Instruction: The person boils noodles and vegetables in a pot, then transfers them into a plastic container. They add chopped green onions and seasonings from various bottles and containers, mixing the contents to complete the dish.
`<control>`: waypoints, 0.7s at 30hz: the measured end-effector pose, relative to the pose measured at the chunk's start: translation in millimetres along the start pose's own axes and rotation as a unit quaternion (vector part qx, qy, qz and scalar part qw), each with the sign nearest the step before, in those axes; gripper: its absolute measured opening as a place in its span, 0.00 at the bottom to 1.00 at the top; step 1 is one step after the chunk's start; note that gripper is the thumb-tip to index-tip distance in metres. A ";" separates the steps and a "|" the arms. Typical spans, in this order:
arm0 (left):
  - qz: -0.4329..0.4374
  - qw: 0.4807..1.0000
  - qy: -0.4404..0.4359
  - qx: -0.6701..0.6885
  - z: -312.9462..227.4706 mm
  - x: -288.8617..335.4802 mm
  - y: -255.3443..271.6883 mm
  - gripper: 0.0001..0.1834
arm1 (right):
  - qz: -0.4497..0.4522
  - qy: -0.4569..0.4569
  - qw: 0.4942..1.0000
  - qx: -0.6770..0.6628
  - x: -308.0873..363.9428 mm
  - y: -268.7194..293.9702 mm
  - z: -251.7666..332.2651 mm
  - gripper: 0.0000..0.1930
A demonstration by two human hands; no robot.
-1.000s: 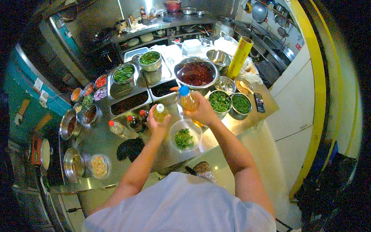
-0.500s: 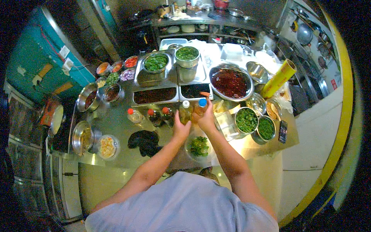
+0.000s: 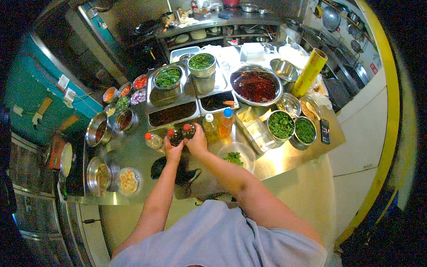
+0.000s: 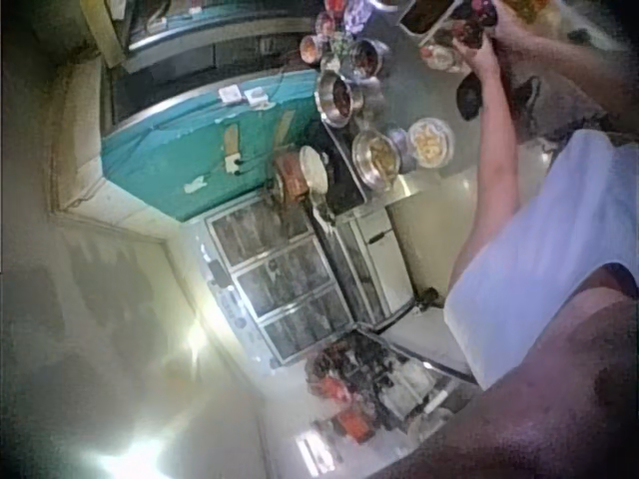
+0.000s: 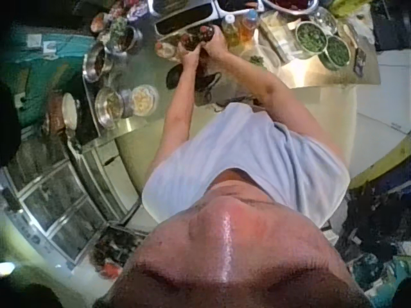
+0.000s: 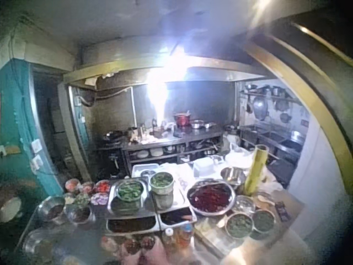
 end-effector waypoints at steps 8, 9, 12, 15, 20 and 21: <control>0.026 0.995 -0.059 0.073 -65.8 17.1 37.2 0.38 | 0.054 0.047 0.992 -0.103 27.0 86.7 52.7 0.39; 0.067 0.990 -0.044 0.113 -84.0 18.9 45.6 0.38 | 0.072 0.057 0.985 -0.146 34.3 115.2 55.8 0.39; 0.136 0.968 -0.212 0.001 -142.6 18.4 65.8 0.40 | 0.137 0.023 0.940 -0.313 52.4 205.7 57.9 0.40; 0.378 0.900 -0.206 -0.069 -190.1 8.9 57.5 0.43 | 0.224 0.013 0.916 -0.332 54.5 277.7 58.8 0.40; 0.544 0.648 -0.311 -0.433 -232.5 28.3 -9.8 0.35 | 0.383 0.026 0.835 0.394 44.9 314.9 57.7 0.37; 0.560 0.590 -0.327 -0.481 -235.5 35.5 -26.8 0.34 | 0.423 0.011 0.790 0.443 43.5 309.7 56.8 0.32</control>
Point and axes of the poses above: each hand's wrist, its own x-axis away from the middle knuckle, its own y-axis out of the back of the hand, z = x × y, the point moved 1 cm from there along -x, towards the middle knuckle, and after that the axes turned 4 degrees about -z, right-handed, at the moved point
